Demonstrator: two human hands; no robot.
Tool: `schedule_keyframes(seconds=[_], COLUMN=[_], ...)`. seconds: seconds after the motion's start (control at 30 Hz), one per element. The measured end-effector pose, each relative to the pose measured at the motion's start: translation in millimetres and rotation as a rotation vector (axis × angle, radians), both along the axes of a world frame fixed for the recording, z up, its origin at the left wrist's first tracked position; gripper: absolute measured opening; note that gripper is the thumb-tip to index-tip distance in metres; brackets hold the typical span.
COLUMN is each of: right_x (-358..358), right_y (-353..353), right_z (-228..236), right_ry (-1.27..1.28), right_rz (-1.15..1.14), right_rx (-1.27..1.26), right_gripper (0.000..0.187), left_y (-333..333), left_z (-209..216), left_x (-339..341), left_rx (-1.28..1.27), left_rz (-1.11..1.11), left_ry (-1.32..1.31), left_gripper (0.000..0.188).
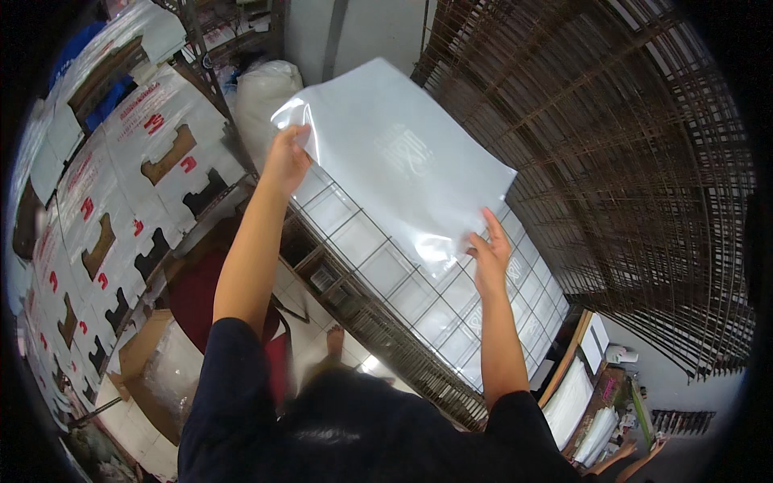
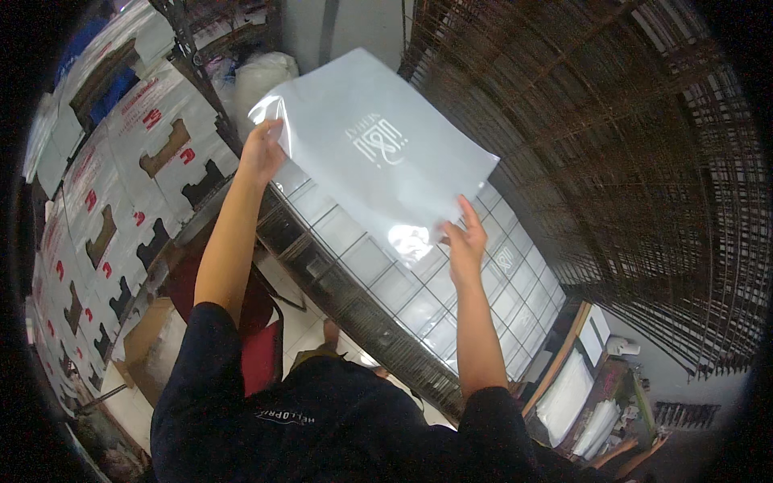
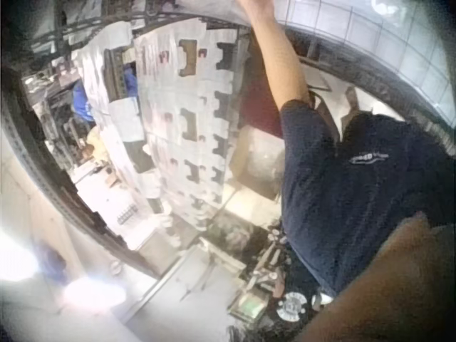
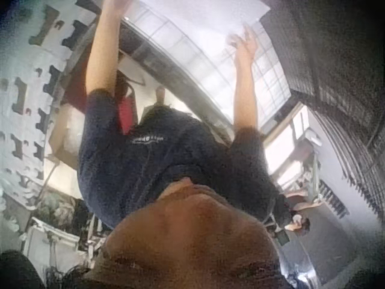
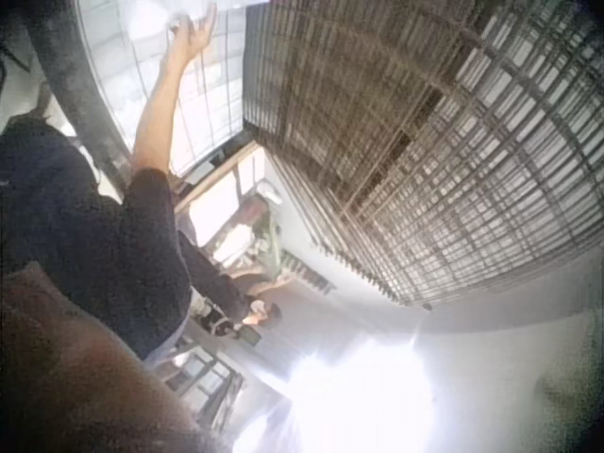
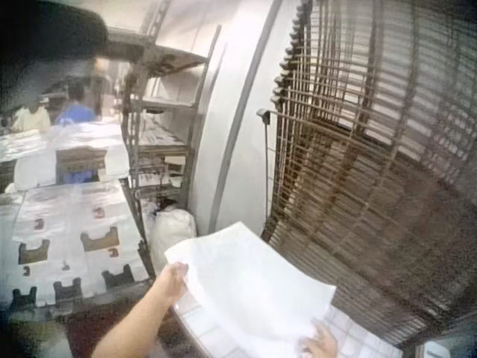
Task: The person repeatedly picks up white rectangular packages from a wire rack and places them onto a table. The person handles the packages one at a time, moving them from the storage rack to the work surface where another person is present.
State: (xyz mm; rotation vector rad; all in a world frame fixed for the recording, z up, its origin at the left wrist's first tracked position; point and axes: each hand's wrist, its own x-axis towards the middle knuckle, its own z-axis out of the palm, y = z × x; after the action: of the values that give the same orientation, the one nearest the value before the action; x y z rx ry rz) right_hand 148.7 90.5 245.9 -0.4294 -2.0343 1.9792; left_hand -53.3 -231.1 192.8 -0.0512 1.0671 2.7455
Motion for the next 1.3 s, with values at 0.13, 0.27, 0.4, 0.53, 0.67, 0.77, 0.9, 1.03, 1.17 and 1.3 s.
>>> schedule_keyframes(seconds=[0.13, 0.27, 0.4, 0.53, 0.67, 0.77, 0.9, 1.03, 1.17, 1.3], right_x=[-72.1, -132.4, -158.2, -165.8, -178.5, -175.0, -162.7, -163.8, -173.8, -180.7], right_y=[-11.5, -8.3, 12.6, 18.5, 55.1, 54.2, 53.3, 61.7, 73.6, 76.4], right_z=[-60.1, -114.7, -166.9, -181.9, -244.9, -236.2, -213.1, -207.9, -215.0, -222.0], right_ry=[-0.009, -0.013, -0.205, -0.298, -0.195, -0.202, -0.212, -0.219, -0.219, -0.175], right_rz=[0.004, -0.021, -0.137, -0.197, -0.295, -0.331, -0.351, -0.394, -0.45, -0.488], right_rx=[-0.256, -0.209, -0.002, 0.1, 0.492, 0.504, 0.307, 0.251, 0.159, 0.145], right_gripper=[0.054, 0.056, 0.056, 0.053, 0.05, 0.046, 0.041, 0.039, 0.039, 0.037], left_y=[-11.3, -33.9, -58.8, -92.6, -91.4, -81.7, -58.0, -48.4, -42.5, -43.6], left_z=[-5.7, -47.5, -73.0, -103.1, -106.0, -112.1, -105.8, -112.8, -102.8, -96.5], left_x=[-15.9, 31.1, 114.1, 186.2, 234.2, 257.3, 264.9, 265.4, 260.5, 263.9], left_rx=[-0.191, -0.358, -0.509, -0.548, -0.638, -0.654, -0.584, -0.598, -0.618, -0.627], left_rz=[0.254, 0.17, 0.128, 0.14, 0.09, 0.018, -0.067, -0.109, -0.122, -0.121], left_ry=[-0.192, -0.233, -0.368, -0.472, -0.546, -0.572, -0.618, -0.574, -0.558, -0.557], left_gripper=[0.063, 0.074, 0.06, 0.046, 0.038, 0.034, 0.034, 0.033, 0.033, 0.032])
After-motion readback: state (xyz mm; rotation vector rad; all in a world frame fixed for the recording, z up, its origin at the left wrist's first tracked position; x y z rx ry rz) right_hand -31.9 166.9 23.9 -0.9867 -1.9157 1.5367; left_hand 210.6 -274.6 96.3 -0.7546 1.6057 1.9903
